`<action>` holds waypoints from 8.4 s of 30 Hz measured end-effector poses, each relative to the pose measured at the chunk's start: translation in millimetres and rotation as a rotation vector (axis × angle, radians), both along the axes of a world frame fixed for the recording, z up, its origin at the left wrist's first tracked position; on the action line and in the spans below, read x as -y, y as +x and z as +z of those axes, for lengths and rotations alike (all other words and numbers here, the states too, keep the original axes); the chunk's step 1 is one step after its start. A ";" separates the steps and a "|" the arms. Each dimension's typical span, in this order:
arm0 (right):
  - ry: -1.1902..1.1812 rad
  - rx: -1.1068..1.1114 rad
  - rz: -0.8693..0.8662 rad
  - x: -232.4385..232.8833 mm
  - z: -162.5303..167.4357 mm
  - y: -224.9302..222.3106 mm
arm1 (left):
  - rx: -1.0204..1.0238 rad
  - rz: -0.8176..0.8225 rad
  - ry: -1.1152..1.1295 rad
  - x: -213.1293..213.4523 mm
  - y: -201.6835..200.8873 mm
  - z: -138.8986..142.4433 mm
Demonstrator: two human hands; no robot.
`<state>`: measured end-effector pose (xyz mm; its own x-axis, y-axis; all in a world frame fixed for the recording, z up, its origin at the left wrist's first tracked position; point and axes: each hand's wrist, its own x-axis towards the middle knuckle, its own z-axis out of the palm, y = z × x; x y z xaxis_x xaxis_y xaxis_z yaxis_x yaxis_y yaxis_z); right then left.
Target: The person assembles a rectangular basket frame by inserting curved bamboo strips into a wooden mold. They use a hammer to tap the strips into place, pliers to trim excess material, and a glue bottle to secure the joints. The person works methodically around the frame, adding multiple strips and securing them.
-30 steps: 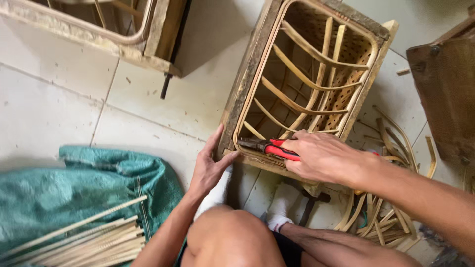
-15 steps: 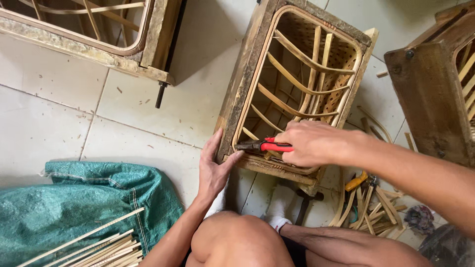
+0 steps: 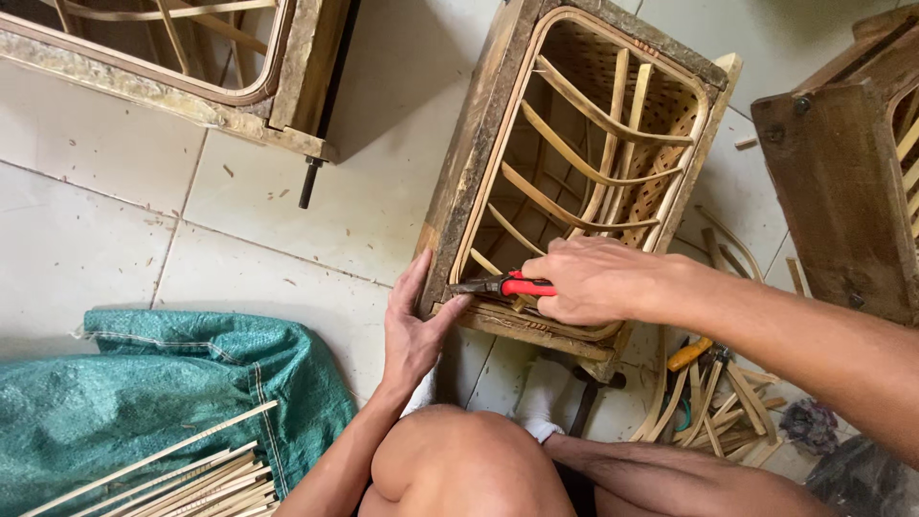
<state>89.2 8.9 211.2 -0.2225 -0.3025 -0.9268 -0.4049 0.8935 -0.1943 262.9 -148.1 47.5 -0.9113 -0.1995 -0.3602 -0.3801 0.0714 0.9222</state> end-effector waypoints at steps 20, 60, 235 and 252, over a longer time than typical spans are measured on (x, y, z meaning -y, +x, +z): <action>0.156 0.038 -0.148 -3.9 17.4 24.5 | -0.025 -0.056 0.236 13.5 -4.2 -10.2; -0.485 -1.387 -0.696 -257.6 -85.4 283.4 | -0.767 -1.045 -0.939 -9.8 1.3 32.6; -0.447 -1.271 -0.155 -261.3 -69.2 -101.6 | -0.109 -0.213 -0.525 -62.5 -254.7 -3.1; -0.385 -1.268 -0.194 -278.3 -74.0 -85.8 | -0.116 -0.210 -0.544 -62.3 -252.7 -8.3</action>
